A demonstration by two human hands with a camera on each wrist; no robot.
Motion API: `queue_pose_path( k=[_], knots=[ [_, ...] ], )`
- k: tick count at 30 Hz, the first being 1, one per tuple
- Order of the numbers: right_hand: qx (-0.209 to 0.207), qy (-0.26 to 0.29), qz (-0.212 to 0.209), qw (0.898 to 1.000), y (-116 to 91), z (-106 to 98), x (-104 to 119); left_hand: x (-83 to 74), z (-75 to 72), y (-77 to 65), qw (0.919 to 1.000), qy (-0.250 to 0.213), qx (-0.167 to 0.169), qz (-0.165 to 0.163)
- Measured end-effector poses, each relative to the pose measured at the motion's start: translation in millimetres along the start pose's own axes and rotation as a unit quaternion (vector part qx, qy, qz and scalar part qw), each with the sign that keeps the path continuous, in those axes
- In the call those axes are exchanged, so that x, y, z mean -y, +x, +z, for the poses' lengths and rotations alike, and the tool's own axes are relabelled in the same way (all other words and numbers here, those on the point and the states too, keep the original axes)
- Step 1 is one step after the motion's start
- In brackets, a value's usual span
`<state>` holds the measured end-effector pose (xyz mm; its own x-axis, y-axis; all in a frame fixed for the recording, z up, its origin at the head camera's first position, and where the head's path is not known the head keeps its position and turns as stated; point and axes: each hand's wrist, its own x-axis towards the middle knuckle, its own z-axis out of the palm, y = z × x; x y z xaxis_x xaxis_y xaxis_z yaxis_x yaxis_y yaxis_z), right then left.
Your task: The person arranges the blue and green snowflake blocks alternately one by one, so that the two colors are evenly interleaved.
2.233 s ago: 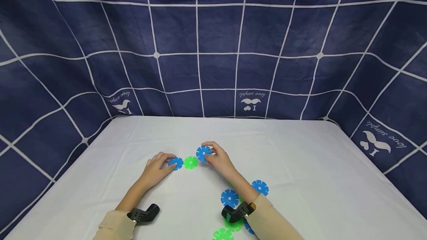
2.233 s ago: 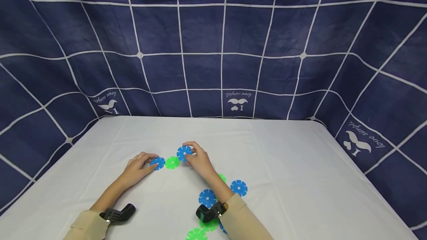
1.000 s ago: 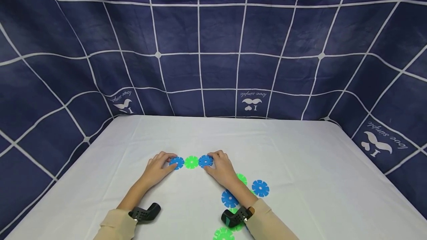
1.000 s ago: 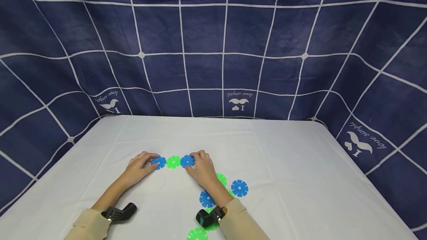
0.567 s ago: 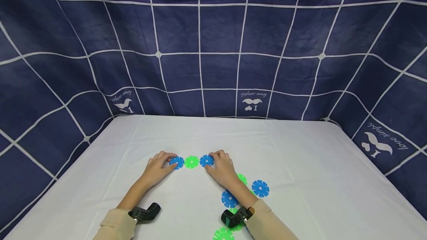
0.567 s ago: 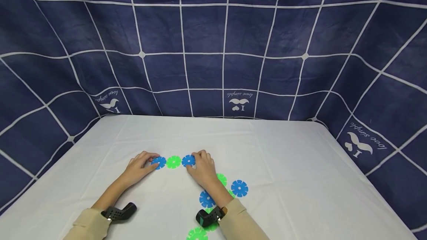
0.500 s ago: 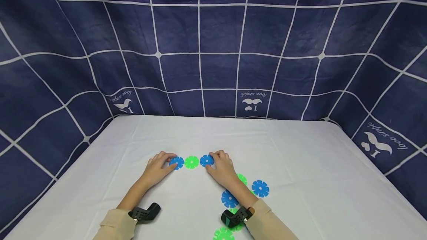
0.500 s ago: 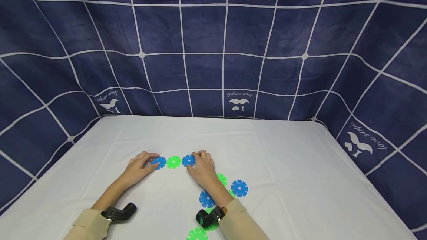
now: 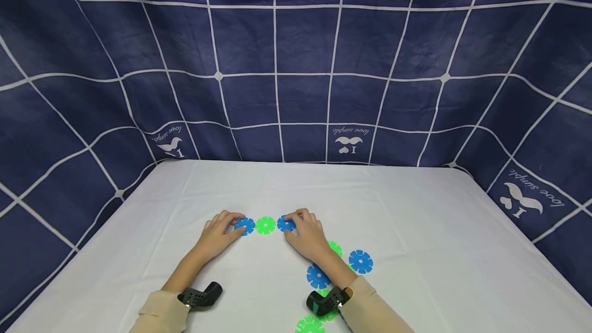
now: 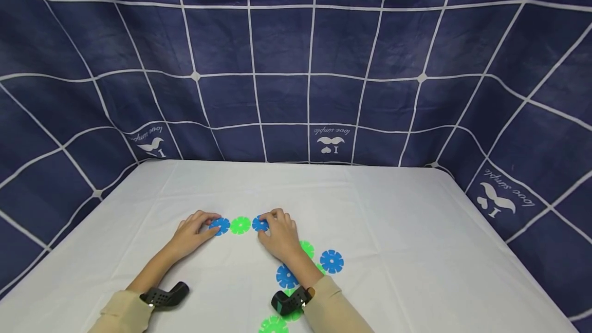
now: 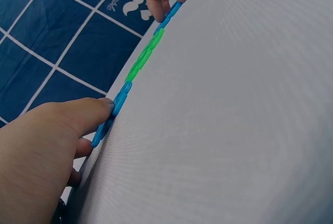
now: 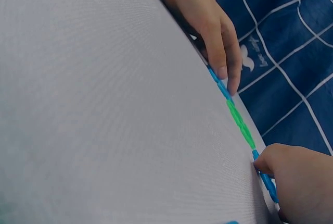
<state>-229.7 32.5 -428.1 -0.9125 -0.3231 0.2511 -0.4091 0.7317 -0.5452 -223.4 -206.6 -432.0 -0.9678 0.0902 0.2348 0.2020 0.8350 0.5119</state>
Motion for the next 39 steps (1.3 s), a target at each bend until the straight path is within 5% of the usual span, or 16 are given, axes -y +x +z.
queue_pose_path(
  k=[39],
  knots=[
    [0.009,-0.033,-0.012,0.999,0.6,1.7,-2.3,2.1,0.9,-0.4,0.9999,-0.003,-0.010,0.011]
  ],
)
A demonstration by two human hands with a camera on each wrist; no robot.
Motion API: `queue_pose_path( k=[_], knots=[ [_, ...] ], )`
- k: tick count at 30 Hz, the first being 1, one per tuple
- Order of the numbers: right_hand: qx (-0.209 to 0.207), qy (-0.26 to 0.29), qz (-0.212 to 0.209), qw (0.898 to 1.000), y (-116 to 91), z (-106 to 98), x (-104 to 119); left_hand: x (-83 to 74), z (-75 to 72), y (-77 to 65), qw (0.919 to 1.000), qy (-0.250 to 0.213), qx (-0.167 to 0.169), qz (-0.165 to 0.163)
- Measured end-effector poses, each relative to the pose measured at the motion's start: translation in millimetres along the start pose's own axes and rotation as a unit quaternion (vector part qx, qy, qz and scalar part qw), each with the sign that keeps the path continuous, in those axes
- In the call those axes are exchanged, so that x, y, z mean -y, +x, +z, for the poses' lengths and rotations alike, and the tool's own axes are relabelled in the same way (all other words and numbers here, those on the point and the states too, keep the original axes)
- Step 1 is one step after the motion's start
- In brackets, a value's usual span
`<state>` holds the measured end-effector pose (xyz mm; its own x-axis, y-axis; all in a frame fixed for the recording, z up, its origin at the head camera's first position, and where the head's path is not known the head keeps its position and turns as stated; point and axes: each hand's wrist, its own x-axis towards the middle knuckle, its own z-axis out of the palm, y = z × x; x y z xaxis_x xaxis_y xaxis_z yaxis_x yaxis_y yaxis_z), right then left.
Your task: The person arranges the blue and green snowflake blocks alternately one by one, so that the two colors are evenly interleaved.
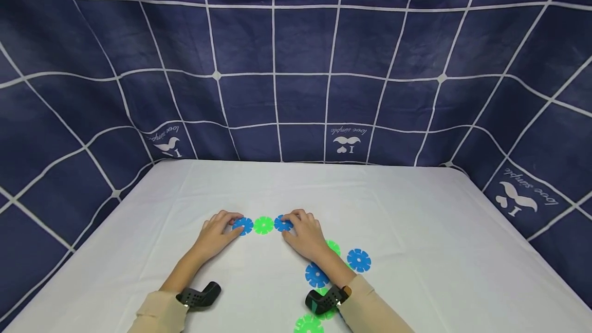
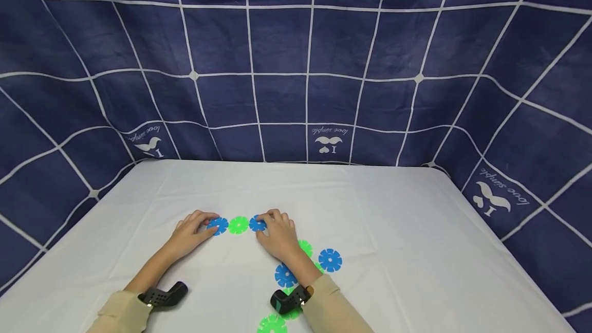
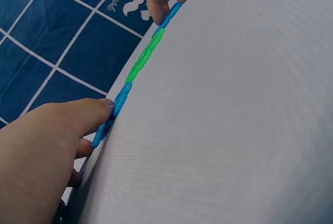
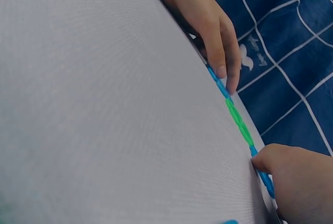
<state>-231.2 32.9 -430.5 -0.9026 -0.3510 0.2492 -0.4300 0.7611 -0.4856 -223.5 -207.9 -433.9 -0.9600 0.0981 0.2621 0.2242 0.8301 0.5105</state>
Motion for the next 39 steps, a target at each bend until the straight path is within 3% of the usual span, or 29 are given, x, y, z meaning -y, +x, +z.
queue_pose_path(
  k=[12,21,29,39],
  knots=[
    [0.010,-0.020,0.015,1.000,0,-6,4,-0.8,1.1,0.2,1.0000,-0.001,0.003,-0.005],
    [0.051,-0.021,0.014,0.998,-3,-27,7,-2.0,0.8,1.5,0.9999,-0.001,0.008,-0.012],
    [0.017,0.008,-0.003,1.000,-15,-50,-5,-0.6,0.0,1.5,0.9998,0.003,0.016,-0.014],
    [0.011,-0.008,0.005,1.000,-36,-68,-24,1.4,-2.8,1.9,0.9999,-0.003,0.012,-0.002]
  ],
)
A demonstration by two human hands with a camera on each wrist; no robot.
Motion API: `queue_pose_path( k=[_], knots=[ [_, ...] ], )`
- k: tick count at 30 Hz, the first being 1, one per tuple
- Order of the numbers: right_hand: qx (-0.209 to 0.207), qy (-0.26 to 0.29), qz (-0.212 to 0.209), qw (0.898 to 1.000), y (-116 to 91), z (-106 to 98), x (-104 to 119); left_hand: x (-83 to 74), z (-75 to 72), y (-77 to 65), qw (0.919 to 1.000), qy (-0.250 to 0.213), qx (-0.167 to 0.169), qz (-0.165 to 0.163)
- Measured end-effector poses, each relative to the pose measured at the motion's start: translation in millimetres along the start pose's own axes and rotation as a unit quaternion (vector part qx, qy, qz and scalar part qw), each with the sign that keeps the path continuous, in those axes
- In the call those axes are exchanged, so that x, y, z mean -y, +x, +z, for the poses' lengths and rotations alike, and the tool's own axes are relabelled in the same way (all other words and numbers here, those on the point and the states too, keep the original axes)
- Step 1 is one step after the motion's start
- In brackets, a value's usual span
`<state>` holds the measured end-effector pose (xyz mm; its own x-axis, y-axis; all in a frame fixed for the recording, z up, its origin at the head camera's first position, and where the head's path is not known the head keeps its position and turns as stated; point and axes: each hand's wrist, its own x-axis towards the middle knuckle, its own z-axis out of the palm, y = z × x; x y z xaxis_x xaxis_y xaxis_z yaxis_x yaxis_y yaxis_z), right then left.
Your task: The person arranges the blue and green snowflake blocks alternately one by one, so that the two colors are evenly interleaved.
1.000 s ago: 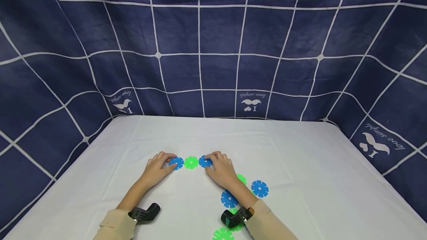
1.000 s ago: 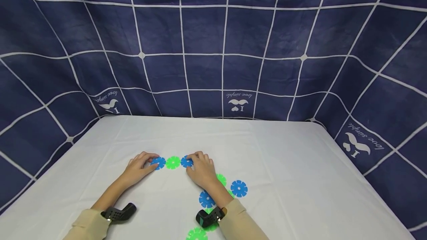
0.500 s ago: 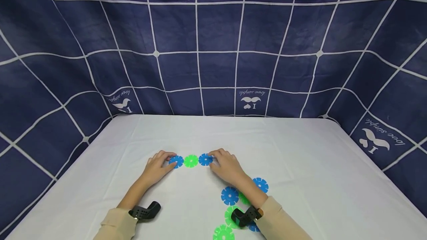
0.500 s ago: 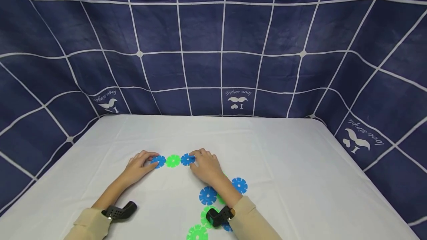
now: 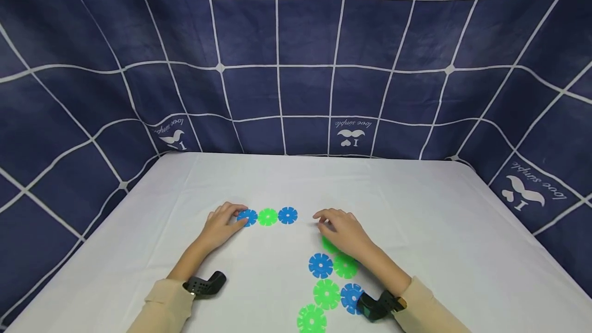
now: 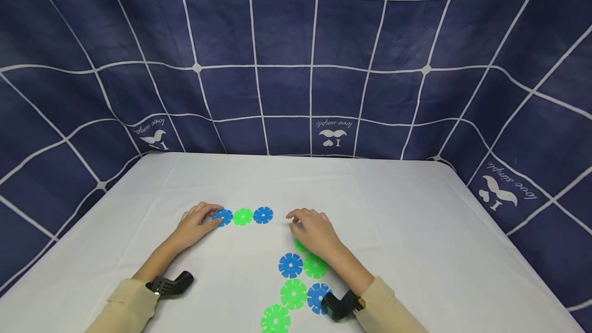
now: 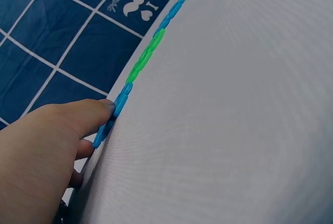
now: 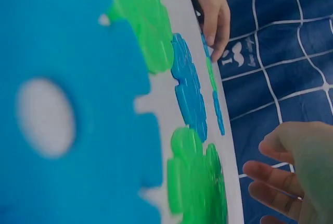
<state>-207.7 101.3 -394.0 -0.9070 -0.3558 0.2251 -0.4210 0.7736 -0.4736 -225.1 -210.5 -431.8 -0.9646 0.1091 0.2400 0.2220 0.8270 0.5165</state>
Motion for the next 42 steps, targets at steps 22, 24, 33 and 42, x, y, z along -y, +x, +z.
queue_pose_path(
  k=[22,24,33,42],
  knots=[
    [0.001,0.024,-0.067,0.997,-26,7,-55,-1.0,0.7,0.4,1.0000,0.003,-0.004,-0.003],
    [0.004,0.018,-0.066,0.998,-26,7,-55,-1.3,0.4,0.5,1.0000,0.000,-0.005,-0.001],
    [0.033,0.024,-0.052,0.998,-28,6,-54,-0.7,1.1,-0.2,1.0000,0.001,-0.003,-0.006],
    [0.037,0.048,-0.041,0.997,-27,7,-56,-2.5,2.3,-0.9,1.0000,0.004,-0.003,-0.007]
  ],
)
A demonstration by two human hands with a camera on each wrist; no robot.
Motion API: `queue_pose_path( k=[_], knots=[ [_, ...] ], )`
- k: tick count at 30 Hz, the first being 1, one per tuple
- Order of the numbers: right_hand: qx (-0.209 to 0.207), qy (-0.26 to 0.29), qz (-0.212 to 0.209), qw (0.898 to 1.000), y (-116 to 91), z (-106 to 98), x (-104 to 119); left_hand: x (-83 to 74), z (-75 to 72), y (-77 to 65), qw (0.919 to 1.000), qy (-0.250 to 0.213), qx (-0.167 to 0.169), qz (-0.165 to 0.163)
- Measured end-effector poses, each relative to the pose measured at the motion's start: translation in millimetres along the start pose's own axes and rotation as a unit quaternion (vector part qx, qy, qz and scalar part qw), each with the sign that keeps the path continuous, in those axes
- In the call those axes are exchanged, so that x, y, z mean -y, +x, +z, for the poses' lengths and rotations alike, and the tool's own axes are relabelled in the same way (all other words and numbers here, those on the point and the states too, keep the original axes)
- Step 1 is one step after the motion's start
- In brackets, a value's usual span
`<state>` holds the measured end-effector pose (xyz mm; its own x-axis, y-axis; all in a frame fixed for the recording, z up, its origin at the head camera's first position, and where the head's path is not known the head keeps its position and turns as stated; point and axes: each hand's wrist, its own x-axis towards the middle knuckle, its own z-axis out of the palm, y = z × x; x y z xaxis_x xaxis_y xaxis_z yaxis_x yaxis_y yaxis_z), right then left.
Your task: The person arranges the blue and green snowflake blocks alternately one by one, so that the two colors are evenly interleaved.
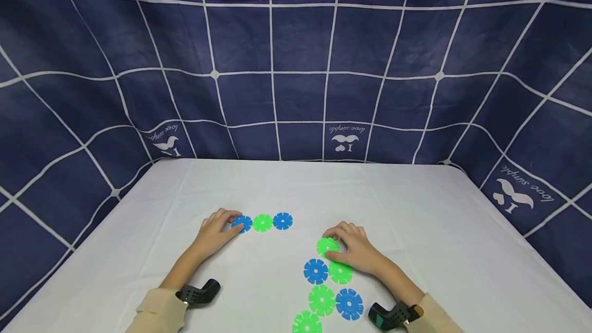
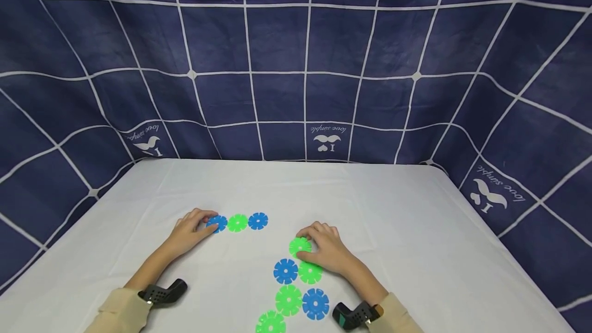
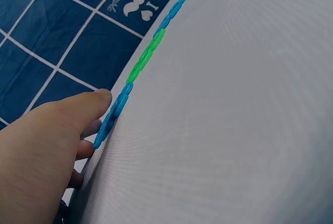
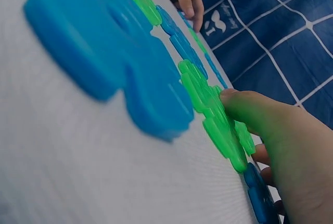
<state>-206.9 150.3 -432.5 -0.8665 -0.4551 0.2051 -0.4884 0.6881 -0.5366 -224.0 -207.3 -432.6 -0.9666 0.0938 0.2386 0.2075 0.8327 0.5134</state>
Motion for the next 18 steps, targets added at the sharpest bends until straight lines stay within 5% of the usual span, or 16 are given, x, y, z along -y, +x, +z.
queue_pose_path(
  k=[18],
  knots=[
    [0.007,0.049,-0.001,0.999,2.6,-2.9,2.5,0.1,0.0,-0.4,1.0000,0.001,-0.001,-0.001]
  ],
)
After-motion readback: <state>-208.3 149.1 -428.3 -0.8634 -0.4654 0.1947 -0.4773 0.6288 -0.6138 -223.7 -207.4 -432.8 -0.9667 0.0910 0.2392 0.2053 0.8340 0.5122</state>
